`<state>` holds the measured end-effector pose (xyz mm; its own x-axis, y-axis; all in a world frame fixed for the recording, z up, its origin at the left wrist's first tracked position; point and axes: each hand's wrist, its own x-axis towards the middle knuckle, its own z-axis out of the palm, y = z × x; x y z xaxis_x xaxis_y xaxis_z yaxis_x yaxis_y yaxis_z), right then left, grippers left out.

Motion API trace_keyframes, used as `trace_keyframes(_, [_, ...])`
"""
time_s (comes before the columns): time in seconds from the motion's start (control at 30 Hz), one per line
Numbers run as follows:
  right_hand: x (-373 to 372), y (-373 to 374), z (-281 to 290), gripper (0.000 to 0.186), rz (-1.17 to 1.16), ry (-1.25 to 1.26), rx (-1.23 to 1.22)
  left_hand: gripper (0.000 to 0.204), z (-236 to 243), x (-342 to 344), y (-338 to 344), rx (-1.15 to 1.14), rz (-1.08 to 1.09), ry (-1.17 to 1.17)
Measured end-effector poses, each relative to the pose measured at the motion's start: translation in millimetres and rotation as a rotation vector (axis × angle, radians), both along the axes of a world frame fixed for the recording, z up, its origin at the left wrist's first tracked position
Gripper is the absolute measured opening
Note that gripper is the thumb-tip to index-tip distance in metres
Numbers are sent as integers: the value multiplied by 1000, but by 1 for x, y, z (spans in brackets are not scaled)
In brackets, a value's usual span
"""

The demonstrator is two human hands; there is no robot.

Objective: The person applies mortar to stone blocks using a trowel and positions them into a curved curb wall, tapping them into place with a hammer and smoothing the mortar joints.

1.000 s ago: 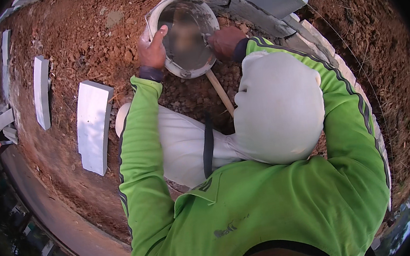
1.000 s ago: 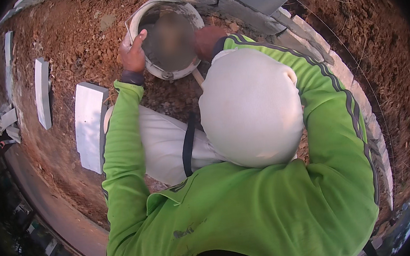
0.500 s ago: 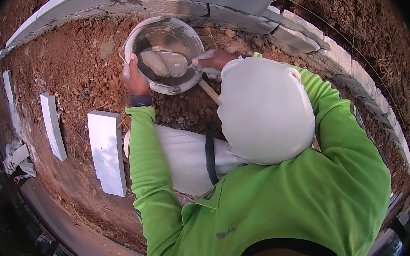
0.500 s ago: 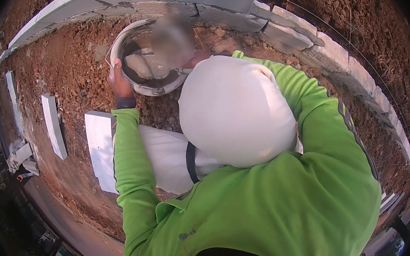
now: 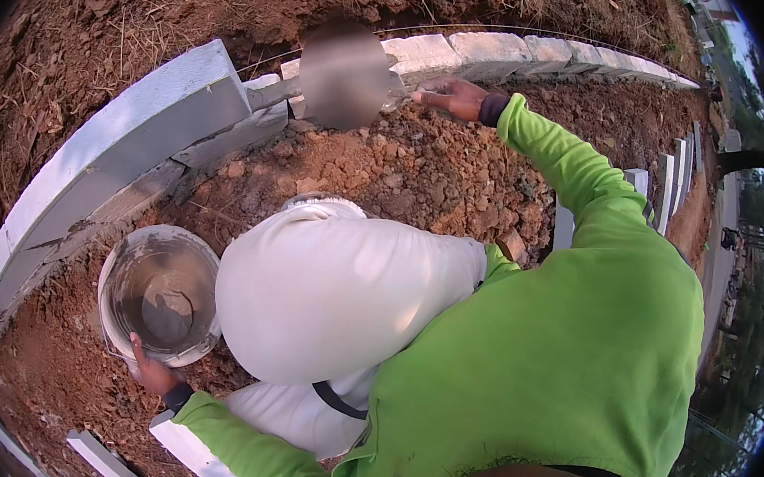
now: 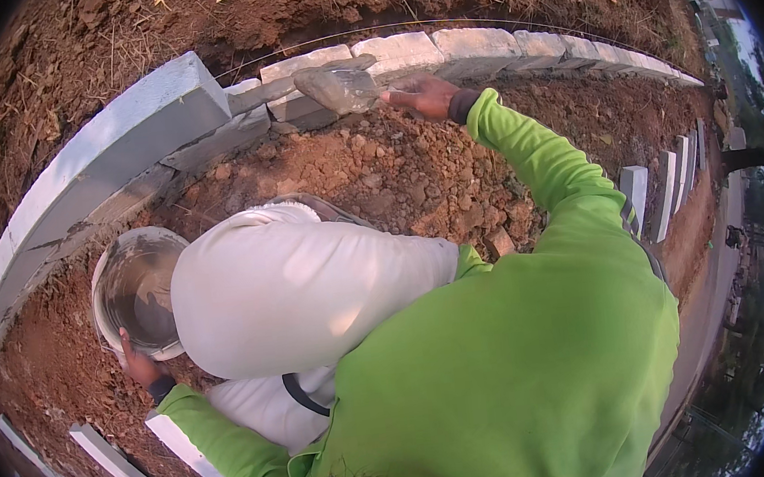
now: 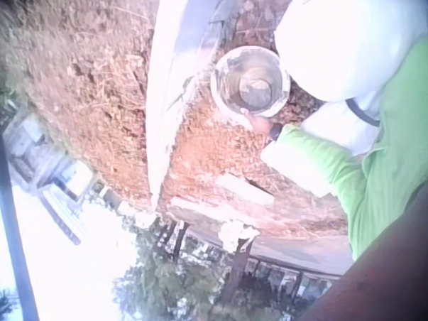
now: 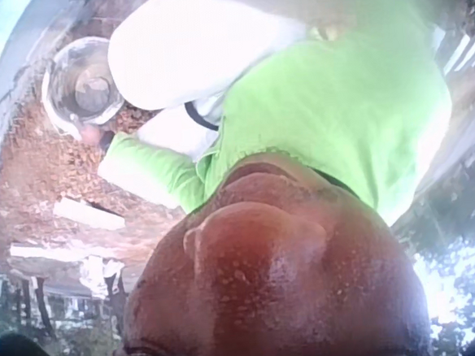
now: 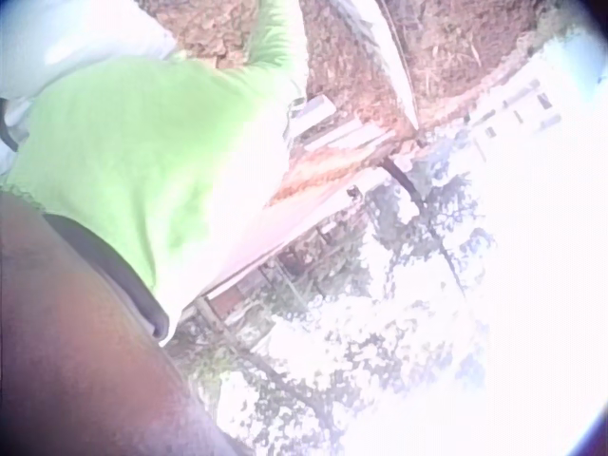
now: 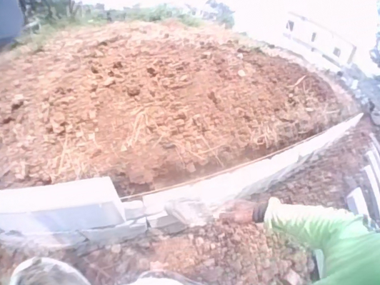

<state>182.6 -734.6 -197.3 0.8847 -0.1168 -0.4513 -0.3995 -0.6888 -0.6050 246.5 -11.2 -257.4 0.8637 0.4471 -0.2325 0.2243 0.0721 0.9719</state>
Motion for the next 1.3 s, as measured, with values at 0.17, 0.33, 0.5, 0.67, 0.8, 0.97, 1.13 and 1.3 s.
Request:
trace_keyframes(0.17, [-1, -71, 38, 62, 131, -161, -759, 49, 7, 1, 4, 15, 8, 35])
trace_keyframes(0.33, [2, -112, 17, 46, 283, -216, -931, 48, 14, 2, -3, -20, 16, 52])
trace_keyframes(0.5, [-9, -125, 31, 48, 275, -156, -1019, 49, 12, -3, 3, 34, 21, 23])
trace_keyframes(0.67, [-28, -147, 28, 46, 243, -194, -1087, 51, -5, -6, 28, 87, -19, 58])
trace_keyframes(0.8, [-35, -148, 32, 47, 220, -141, -1068, 49, 5, -7, 13, -22, 7, 72])
trace_keyframes(0.97, [-40, -151, 33, 48, 166, -52, -1124, 48, 18, -6, 0, 15, -4, 41])
trace_keyframes(1.13, [-47, -128, 37, 45, 98, -135, -1050, 50, 16, -9, 5, 70, 7, 48])
trace_keyframes(1.3, [-36, -97, 27, 40, 90, -110, -1082, 46, 26, -8, -10, 38, 47, 70])
